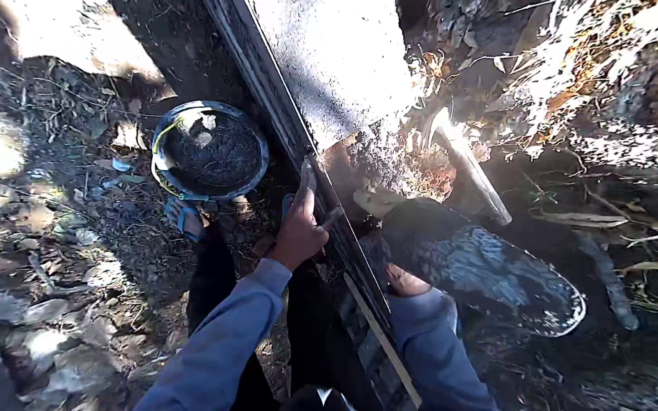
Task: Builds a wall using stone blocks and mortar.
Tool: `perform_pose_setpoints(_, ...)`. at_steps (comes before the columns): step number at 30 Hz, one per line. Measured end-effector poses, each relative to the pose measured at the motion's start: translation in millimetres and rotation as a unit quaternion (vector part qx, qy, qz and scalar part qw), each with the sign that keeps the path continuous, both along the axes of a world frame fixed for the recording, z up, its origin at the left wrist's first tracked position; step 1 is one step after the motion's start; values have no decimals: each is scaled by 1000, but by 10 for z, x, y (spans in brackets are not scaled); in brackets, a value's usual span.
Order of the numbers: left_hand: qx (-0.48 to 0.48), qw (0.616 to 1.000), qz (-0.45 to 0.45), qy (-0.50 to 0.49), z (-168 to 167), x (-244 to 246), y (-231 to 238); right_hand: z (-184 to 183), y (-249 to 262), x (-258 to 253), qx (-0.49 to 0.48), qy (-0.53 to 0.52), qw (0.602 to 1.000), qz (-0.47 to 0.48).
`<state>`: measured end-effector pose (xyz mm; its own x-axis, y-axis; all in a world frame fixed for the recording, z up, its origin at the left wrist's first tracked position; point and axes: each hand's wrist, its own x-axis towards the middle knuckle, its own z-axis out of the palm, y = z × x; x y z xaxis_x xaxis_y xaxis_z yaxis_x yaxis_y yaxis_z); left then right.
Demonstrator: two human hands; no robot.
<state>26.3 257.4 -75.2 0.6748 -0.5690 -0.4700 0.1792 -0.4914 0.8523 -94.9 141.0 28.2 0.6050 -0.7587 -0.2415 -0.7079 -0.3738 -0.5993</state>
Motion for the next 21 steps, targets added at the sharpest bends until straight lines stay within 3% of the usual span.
perform_pose_setpoints(4,17,999,-6,-29,7,22,-6,24,-113,125,-113,-44,984,128)
perform_pose_setpoints(6,26,1000,-8,9,65,26,16,57,-84,189,-137,-159,973,97)
perform_pose_setpoints(8,36,998,-3,44,72,83,-3,145,-47,289,-86,-244,963,71)
perform_pose_setpoints(10,34,998,-5,45,71,59,18,139,8,279,-68,-228,970,58)
perform_pose_setpoints(13,12,1000,-7,8,32,56,28,-125,-62,220,-122,-124,982,77)
perform_pose_setpoints(16,4,1000,0,11,9,31,1,65,-211,380,-112,-185,973,84)
perform_pose_setpoints(18,-17,999,1,31,-38,70,56,309,-144,538,-82,-241,959,123)
perform_pose_setpoints(21,-11,998,49,49,-221,70,468,422,250,601,133,-259,939,181)
